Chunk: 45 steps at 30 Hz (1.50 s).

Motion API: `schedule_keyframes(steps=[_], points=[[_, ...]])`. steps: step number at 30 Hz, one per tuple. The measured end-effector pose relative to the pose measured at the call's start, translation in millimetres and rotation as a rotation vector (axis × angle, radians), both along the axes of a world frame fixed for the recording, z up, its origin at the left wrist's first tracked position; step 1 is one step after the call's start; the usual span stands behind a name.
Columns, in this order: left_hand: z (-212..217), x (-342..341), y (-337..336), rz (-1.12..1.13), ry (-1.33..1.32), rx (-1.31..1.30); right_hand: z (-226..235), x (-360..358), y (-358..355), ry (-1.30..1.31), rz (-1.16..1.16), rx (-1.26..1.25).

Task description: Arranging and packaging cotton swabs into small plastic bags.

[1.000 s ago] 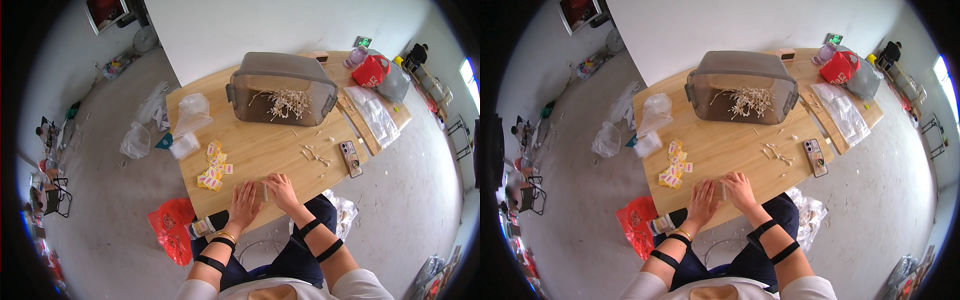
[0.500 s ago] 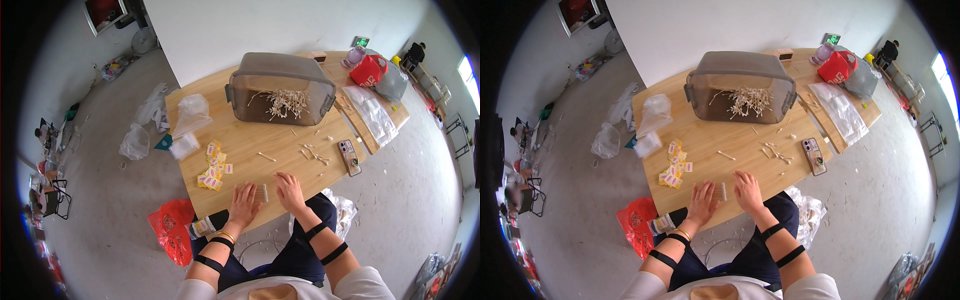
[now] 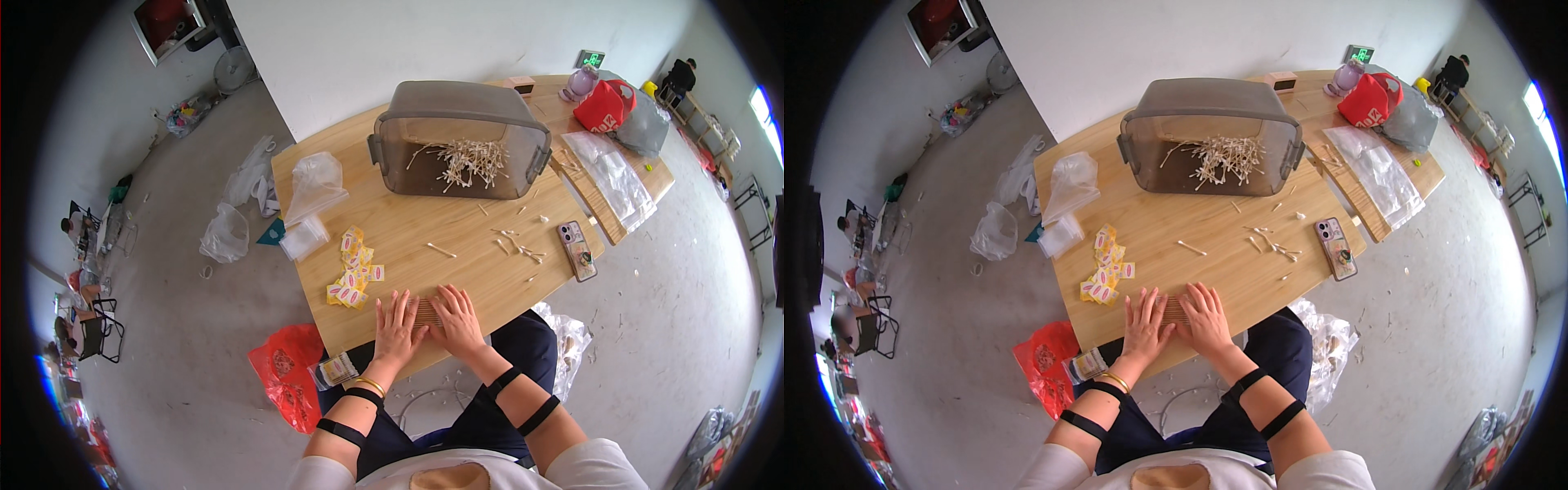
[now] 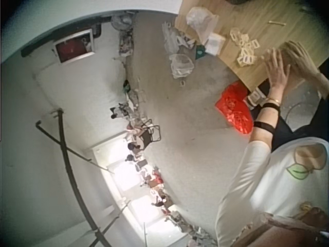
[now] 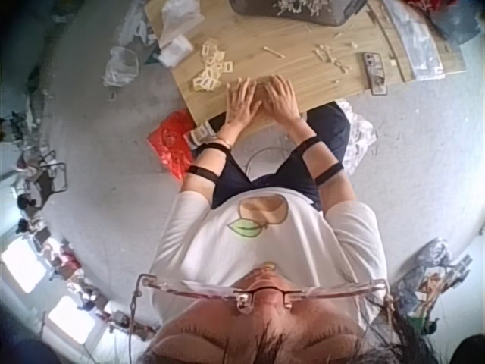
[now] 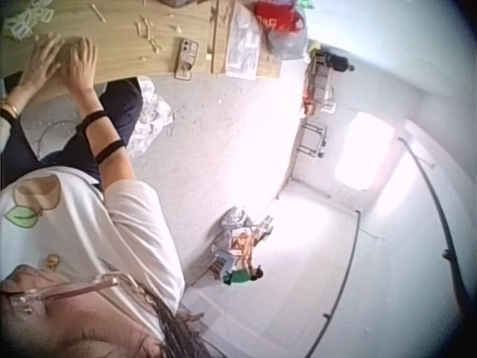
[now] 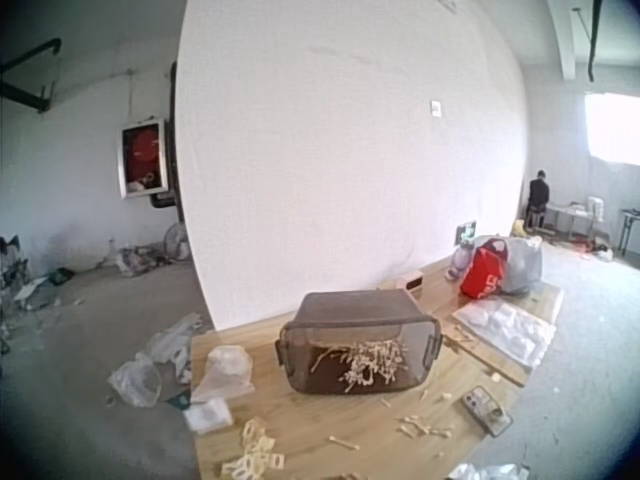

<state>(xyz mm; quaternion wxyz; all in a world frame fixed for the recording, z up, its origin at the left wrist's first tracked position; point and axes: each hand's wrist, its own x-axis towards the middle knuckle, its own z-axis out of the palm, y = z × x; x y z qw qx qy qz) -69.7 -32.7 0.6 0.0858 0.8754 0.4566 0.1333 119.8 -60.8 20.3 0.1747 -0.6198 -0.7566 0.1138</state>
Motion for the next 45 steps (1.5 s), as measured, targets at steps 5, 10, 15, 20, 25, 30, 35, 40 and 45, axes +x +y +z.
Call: schedule_keyframes(steps=[5,10,15,20,25,30,35,40,45], points=[[-0.2,1.0,-3.9,0.004,0.042,-0.026,-6.4,8.4,23.4,0.005,-0.082,0.059],[5.2,-4.5,-6.5,-0.008,0.141,-0.114,13.8,24.7,37.1,0.067,-0.152,0.117],[5.8,-10.6,-6.8,0.032,0.010,-0.077,9.8,14.5,-5.3,0.024,0.064,0.012],[0.6,-5.0,-6.6,0.083,0.104,-0.058,0.0,-5.6,-13.6,0.062,-0.022,0.009],[-3.1,5.5,-9.5,0.068,0.033,-0.077,-15.9,-18.9,-8.4,-0.032,-0.025,0.032],[0.7,7.5,-11.7,0.095,0.022,-0.064,-16.7,-21.4,-8.7,-0.069,-0.017,0.037],[14.4,-0.1,-10.3,0.042,-0.061,-0.209,-20.5,-23.0,-6.8,-0.183,-0.023,0.023],[31.5,-54.4,-30.6,0.368,-0.415,-0.203,-12.5,-21.9,-9.0,-0.108,-0.033,0.019],[-5.8,-161.3,-74.0,0.856,-0.388,-0.013,-14.5,-63.0,-20.4,-0.097,0.077,0.017]])
